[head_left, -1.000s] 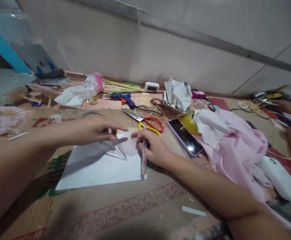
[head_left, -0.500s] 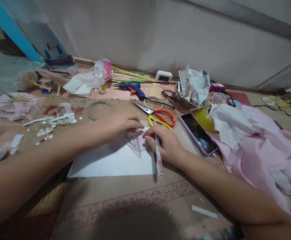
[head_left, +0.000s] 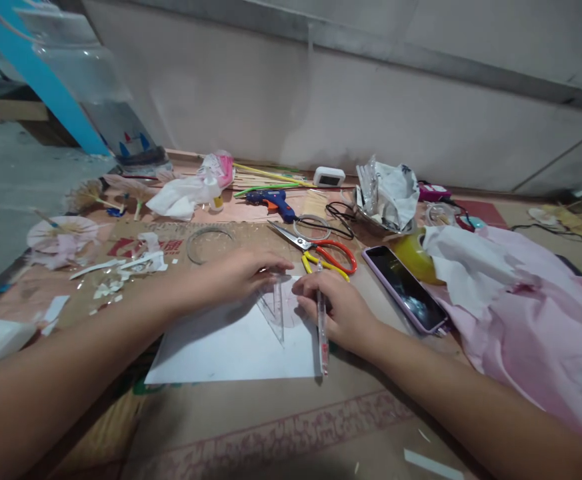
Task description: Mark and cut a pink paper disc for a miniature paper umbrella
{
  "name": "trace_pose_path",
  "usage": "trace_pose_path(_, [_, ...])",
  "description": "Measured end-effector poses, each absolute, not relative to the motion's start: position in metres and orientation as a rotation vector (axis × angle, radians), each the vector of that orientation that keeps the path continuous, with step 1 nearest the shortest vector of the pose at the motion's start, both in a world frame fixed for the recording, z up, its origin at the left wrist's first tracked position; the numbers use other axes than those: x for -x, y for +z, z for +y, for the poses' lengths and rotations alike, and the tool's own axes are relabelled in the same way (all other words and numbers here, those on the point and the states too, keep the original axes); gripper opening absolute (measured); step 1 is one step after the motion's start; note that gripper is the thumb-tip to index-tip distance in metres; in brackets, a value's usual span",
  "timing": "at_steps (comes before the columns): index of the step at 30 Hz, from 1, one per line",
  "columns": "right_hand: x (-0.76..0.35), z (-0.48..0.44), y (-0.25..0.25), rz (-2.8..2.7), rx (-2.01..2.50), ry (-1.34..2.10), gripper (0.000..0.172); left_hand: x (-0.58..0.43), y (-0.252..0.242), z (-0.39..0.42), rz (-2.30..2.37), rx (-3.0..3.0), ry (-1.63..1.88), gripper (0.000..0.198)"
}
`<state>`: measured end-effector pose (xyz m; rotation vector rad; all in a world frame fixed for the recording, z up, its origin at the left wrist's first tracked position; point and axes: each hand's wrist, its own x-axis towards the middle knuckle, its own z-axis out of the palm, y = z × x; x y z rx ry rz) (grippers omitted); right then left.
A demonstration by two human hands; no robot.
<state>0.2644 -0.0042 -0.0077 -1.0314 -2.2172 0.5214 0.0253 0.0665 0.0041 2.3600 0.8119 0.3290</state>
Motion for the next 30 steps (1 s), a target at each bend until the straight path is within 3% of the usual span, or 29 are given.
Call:
trace_pose_path(12, [-0.264,-0.004,-0.006,-2.268,1.069,0.543,0.008,-0.029,0.008,0.058,0.927,-2.508,0.476,0.029])
trace_pose_path(15, [-0.264,-0.004,-0.007,-2.259,1.073,0.538,0.006,-0.026,0.024,0.046,1.041,-2.603,0.345,0.028])
trace_pose_path(21, [-0.265,-0.004,-0.008,-2.252,1.084,0.545,0.006,-0.027,0.033,0.025,1.113,-2.647,0.092,0.047])
trace_pose_path(30, [-0.264,-0.004,-0.003,-2.264,1.118,0.575,0.004,-0.042,0.042,0.019,1.137,-2.645,-0.111,0.049])
